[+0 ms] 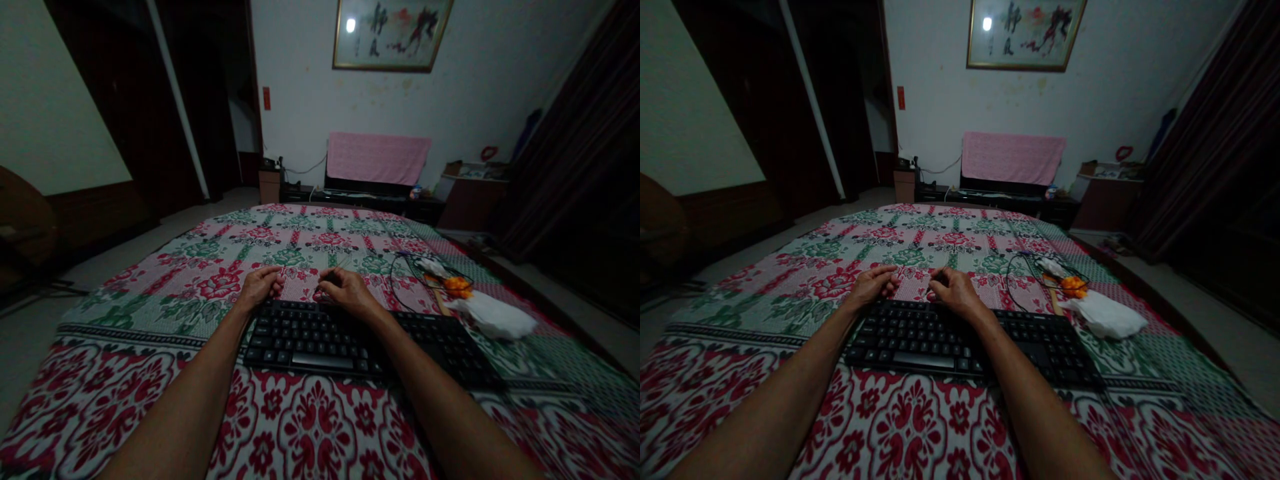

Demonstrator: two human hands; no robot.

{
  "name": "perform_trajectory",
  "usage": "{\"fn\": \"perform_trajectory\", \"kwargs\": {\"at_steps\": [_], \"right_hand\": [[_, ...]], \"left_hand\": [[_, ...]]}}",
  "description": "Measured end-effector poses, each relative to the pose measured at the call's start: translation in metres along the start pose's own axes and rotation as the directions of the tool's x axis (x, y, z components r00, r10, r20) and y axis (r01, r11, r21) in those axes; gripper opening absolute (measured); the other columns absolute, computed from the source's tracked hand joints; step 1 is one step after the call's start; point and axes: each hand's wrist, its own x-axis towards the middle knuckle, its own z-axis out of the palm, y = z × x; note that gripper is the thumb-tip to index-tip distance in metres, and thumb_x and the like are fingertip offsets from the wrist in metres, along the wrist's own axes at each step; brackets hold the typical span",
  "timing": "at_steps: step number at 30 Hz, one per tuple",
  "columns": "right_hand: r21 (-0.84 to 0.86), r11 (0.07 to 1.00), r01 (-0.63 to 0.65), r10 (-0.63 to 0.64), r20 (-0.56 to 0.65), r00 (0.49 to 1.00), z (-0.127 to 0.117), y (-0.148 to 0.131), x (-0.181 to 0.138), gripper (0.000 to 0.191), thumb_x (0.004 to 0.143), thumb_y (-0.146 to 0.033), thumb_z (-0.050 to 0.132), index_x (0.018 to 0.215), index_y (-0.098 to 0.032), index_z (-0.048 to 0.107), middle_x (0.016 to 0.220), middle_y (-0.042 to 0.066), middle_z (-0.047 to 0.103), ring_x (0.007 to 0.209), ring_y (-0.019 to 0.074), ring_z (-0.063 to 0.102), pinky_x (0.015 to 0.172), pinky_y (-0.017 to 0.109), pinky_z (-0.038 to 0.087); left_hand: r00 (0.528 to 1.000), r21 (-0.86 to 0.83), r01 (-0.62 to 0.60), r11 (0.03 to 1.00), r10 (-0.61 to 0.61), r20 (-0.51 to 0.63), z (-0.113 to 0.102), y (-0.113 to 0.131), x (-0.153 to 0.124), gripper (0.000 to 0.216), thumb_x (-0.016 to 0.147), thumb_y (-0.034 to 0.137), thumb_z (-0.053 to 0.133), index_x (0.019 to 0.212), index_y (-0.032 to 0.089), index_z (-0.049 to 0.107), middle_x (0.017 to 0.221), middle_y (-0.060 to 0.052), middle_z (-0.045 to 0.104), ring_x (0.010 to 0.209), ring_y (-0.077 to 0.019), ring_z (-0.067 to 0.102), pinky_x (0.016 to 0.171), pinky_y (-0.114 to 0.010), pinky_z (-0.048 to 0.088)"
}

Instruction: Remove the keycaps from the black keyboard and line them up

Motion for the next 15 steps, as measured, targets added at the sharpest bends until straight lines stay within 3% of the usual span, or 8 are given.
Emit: {"fn": "perform_trajectory", "kwargs": {"at_steps": [5,9,15], "right_hand": [[0.112,0.989,0.096,-0.101,0.041,0.994,0.043,-0.02,0.019,0.021,0.076,-0.033,0.055,0.091,-0.018,0.057,0.08,0.002,0.064,0.073,0.0128,0.06,0.071,0.027,0.047],[0.277,0.955,0.103,-0.129,0.08,0.988,0.077,-0.024,0.023,0.02,0.08,-0.034,0.051,0.093,-0.019,0.054,0.083,0.002,0.064,0.077,0.0126,0.062,0.073,0.026,0.048],[0.242,0.964,0.106,-0.127,0.074,0.989,0.086,-0.015,0.018,0.016,0.082,-0.032,0.048,0.093,-0.02,0.049,0.085,0.002,0.063,0.075,0.0125,0.061,0.073,0.027,0.048]], "left_hand": [[0.997,-0.218,0.023,0.976,-0.038,-0.066,-0.002,0.002,0.001,0.034,0.065,0.015,0.058,0.099,0.009,0.056,0.062,0.0,0.061,0.04,-0.0045,0.049,0.038,-0.016,0.035],[0.996,-0.293,0.027,0.956,-0.05,-0.071,-0.004,0.002,0.003,0.034,0.065,0.012,0.06,0.099,0.009,0.057,0.065,-0.001,0.062,0.041,-0.0042,0.049,0.039,-0.016,0.036],[0.997,-0.28,0.039,0.959,-0.055,-0.049,-0.004,-0.003,0.007,0.037,0.064,0.013,0.06,0.101,0.011,0.056,0.064,-0.001,0.062,0.044,-0.0065,0.052,0.043,-0.018,0.039]]}}
